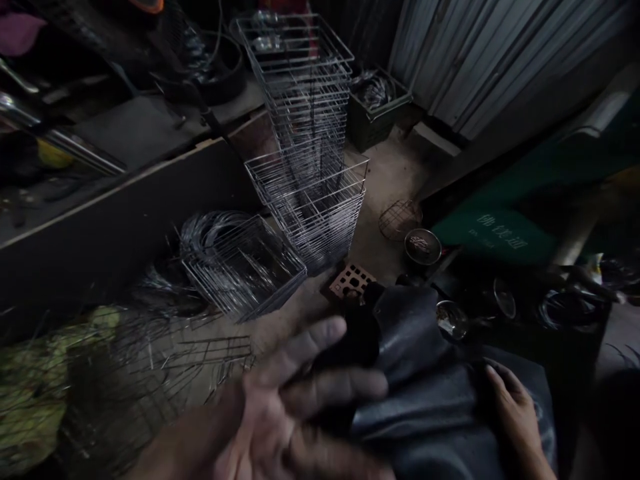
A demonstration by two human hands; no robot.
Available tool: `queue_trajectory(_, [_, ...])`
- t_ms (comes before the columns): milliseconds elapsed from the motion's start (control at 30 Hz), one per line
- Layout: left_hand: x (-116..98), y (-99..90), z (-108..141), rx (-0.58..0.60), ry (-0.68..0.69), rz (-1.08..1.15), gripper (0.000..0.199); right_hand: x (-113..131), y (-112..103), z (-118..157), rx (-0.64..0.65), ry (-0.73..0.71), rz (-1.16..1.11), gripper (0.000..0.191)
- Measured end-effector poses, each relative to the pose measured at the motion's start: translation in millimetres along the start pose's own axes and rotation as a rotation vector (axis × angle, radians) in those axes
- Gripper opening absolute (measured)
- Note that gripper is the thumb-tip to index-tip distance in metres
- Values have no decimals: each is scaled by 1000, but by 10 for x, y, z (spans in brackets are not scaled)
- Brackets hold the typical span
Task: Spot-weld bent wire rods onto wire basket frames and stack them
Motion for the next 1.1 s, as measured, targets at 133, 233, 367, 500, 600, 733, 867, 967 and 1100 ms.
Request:
queue_trajectory(133, [-331, -554, -298, -220, 174, 42, 53, 144, -57, -36, -5, -33, 35, 54])
queue_trajectory(233, [-371, -930, -391, -359, 248, 58, 50, 707, -52, -12, -11, -250, 128, 57])
queue_trajectory(367, [-250, -1018, -398, -395, 271, 75, 51, 2018, 376, 537, 58, -863, 392, 61])
queue_trajectory(500, [-114, -880, -374, -399, 291, 103, 52, 2773, 1068, 1302, 171, -1273, 578, 64])
queue_trajectory(600, [-6, -757, -370, -387, 274, 100, 50, 2900, 1355, 1610, 131, -1376, 616, 70])
queue_trajectory(733, [101, -637, -351, -367, 261, 65, 48, 2827, 1409, 1636, 51, -1327, 589, 73])
queue_trajectory(867, [153, -560, -346, -335, 273, 36, 50, 2757, 1362, 1636, 35, -1318, 558, 69])
queue_trajectory(967, [184, -531, -364, -302, 268, 38, 52, 2739, 1350, 1686, 37, -1349, 544, 70])
queue_trajectory(1100, [221, -524, -405, -261, 257, 65, 52, 2729, 1338, 1687, 21, -1367, 530, 67])
Point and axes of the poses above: each hand's wrist, its own z-axis away from the middle knuckle, its own y-axis out of the palm, x = y × z, the point moved 10 cm from there along -z, towards the middle knuckle, and after that the axes turned 8 degrees about x, right-handed, at the moved point
